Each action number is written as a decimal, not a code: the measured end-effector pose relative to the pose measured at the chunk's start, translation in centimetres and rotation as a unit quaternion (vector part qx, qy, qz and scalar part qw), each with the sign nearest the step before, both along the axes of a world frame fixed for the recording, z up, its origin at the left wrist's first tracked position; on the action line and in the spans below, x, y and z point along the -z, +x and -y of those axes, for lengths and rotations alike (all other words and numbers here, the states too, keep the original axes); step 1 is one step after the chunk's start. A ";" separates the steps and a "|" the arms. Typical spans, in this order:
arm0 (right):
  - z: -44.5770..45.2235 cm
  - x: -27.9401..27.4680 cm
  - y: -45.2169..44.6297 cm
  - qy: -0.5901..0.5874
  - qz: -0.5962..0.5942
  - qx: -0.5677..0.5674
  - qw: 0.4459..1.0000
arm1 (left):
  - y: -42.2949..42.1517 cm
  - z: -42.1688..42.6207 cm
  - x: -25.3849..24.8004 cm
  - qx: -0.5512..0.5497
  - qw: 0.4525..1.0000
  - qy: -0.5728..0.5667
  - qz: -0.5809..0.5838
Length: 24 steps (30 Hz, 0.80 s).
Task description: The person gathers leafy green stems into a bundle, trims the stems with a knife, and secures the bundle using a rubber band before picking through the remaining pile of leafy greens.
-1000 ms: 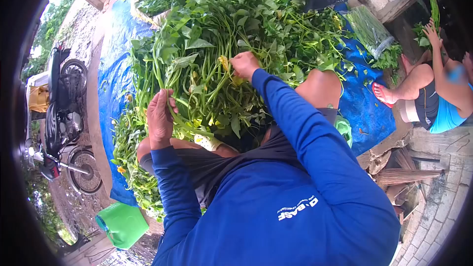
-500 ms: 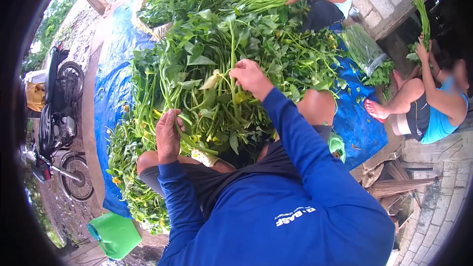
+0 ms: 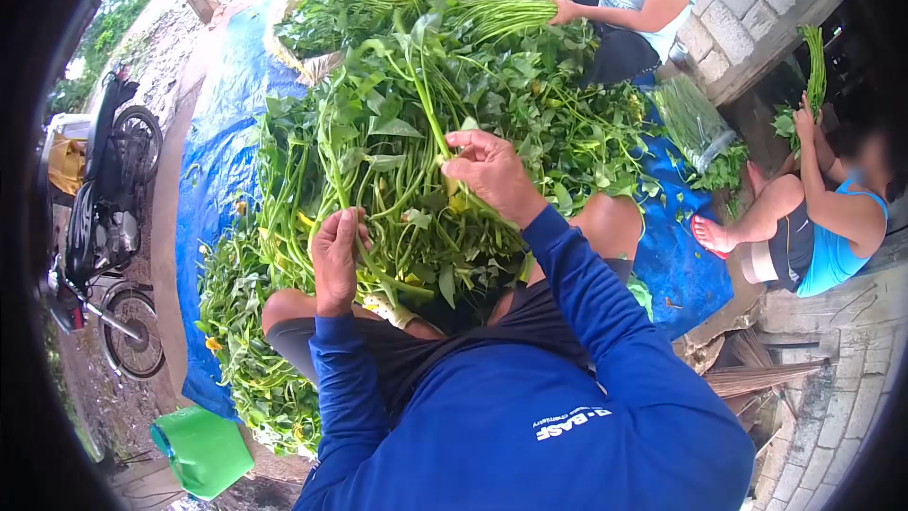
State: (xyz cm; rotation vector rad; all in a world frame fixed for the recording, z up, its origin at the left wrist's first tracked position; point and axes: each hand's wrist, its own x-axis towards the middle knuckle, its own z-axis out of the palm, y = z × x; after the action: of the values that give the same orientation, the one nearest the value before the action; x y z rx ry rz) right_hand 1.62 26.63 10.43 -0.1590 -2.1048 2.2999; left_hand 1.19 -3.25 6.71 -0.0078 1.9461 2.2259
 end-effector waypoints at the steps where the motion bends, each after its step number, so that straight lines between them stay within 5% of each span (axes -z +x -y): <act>1: 0.2 0.3 -0.1 -0.003 -0.008 -0.004 1.000 | 0.3 -0.2 -0.4 -0.008 1.000 -0.013 0.001; 6: 1.5 0.6 0.6 -0.026 0.010 0.014 1.000 | 0.5 0.2 0.5 0.001 1.000 -0.027 -0.015; 14: 3.9 1.3 0.9 0.143 -0.080 0.039 0.986 | 1.1 -0.6 -0.3 0.042 0.997 -0.052 -0.028; 17: 6.1 -0.7 1.3 -0.048 0.072 -0.085 0.993 | 0.7 -2.2 -1.2 0.084 0.990 -0.099 -0.063; 23: 7.8 1.9 0.3 -0.185 0.160 -0.165 0.955 | 0.3 -2.5 0.8 0.073 0.997 -0.003 0.021; 24: 7.5 1.7 0.0 -0.106 0.104 -0.124 0.981 | 0.2 -2.0 1.6 0.062 0.997 0.022 0.030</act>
State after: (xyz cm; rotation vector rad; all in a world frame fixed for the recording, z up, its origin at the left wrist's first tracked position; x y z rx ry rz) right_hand 1.67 19.18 8.68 -0.1523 -2.0674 2.7671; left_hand 1.38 -1.28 5.12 0.0509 1.8146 2.1630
